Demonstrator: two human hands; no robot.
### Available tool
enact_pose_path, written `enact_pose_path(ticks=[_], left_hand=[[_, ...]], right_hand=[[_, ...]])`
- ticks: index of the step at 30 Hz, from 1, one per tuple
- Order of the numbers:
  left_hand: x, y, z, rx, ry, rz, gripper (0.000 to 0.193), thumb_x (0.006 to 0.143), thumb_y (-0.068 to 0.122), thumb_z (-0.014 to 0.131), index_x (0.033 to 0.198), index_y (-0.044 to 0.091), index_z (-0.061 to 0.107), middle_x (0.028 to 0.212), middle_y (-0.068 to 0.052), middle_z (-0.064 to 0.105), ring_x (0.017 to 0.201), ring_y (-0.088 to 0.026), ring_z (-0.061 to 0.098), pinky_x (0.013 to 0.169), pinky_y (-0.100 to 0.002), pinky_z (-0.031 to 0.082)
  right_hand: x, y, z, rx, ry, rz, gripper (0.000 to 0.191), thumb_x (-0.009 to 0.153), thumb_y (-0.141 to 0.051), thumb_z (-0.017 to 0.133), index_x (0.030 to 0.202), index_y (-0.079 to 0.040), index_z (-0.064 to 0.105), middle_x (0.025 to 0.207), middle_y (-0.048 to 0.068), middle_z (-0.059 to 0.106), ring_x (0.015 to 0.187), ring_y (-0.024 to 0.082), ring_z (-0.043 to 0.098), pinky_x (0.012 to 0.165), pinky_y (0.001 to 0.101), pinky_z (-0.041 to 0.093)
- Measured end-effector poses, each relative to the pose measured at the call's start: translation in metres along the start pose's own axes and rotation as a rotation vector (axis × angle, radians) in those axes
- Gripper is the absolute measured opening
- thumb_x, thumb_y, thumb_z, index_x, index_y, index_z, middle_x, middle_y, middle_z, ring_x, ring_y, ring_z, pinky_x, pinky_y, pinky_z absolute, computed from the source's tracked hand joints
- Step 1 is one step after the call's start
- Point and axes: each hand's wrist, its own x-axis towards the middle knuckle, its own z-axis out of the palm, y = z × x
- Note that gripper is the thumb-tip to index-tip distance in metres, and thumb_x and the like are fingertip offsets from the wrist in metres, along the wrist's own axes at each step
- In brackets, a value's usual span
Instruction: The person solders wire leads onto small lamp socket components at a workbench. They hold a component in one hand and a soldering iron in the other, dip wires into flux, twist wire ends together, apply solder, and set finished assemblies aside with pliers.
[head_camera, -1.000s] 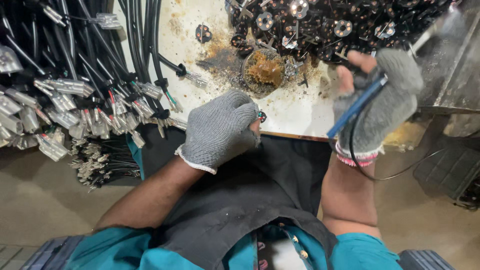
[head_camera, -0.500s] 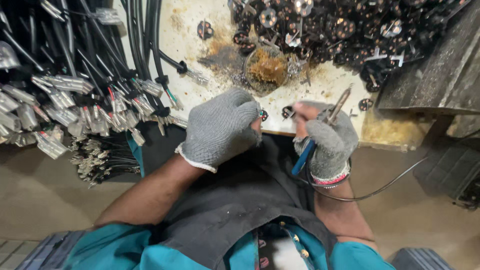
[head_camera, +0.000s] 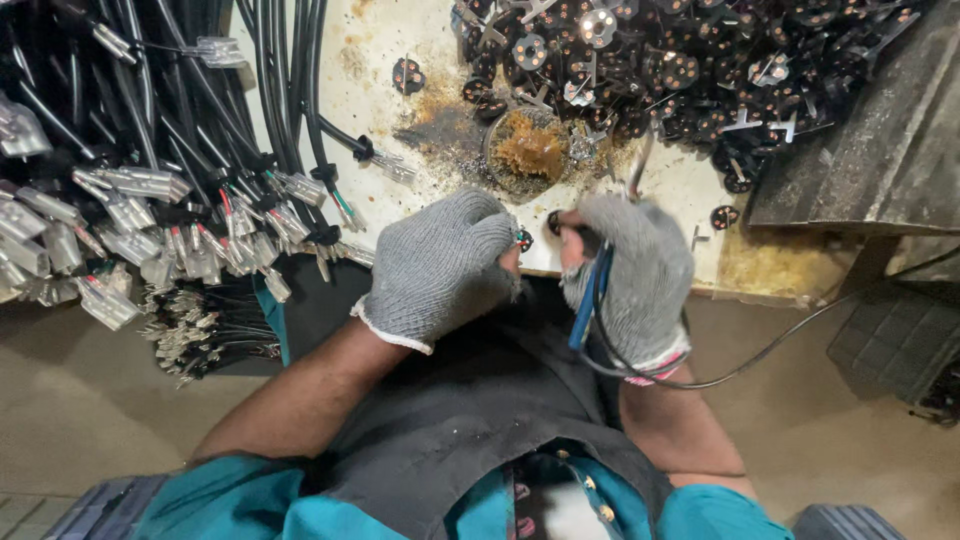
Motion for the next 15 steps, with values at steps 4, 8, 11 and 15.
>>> enact_pose_path(ticks=[4, 8, 11, 15], left_hand=[[0.002, 0.002, -0.001, 0.020, -0.039, -0.023, 0.011, 0.076, 0.018, 0.076, 0.080, 0.014, 0.067, 0.090, -0.007, 0.067, 0.076, -0.030, 0.067, 0.061, -0.045, 0.052], [0.000, 0.000, -0.002, -0.012, -0.034, -0.013, 0.012, 0.075, 0.018, 0.076, 0.081, 0.014, 0.066, 0.089, -0.007, 0.065, 0.079, -0.031, 0.067, 0.061, -0.045, 0.052], [-0.001, -0.003, -0.002, -0.018, -0.041, -0.001, 0.013, 0.076, 0.017, 0.076, 0.084, 0.014, 0.066, 0.091, -0.007, 0.065, 0.082, -0.031, 0.067, 0.063, -0.045, 0.052], [-0.001, -0.003, -0.001, -0.012, -0.062, -0.021, 0.012, 0.078, 0.020, 0.075, 0.085, 0.015, 0.067, 0.095, -0.008, 0.066, 0.082, -0.031, 0.068, 0.063, -0.045, 0.053]], right_hand=[[0.017, -0.009, -0.019, -0.038, -0.109, -0.031, 0.022, 0.079, -0.021, 0.084, 0.097, -0.015, 0.072, 0.087, 0.012, 0.066, 0.083, 0.035, 0.063, 0.071, 0.0448, 0.048], [0.015, -0.020, -0.013, -0.074, -0.075, -0.207, 0.009, 0.085, -0.015, 0.078, 0.091, -0.017, 0.071, 0.086, 0.011, 0.068, 0.077, 0.035, 0.063, 0.066, 0.0474, 0.046], [0.014, -0.017, -0.009, 0.027, -0.078, -0.474, 0.012, 0.083, -0.005, 0.070, 0.093, -0.011, 0.073, 0.088, 0.009, 0.071, 0.074, 0.033, 0.065, 0.060, 0.0434, 0.048], [0.011, -0.012, -0.014, -0.082, -0.141, -0.582, 0.007, 0.089, -0.005, 0.068, 0.088, -0.009, 0.073, 0.087, 0.005, 0.072, 0.072, 0.027, 0.066, 0.057, 0.0403, 0.049]])
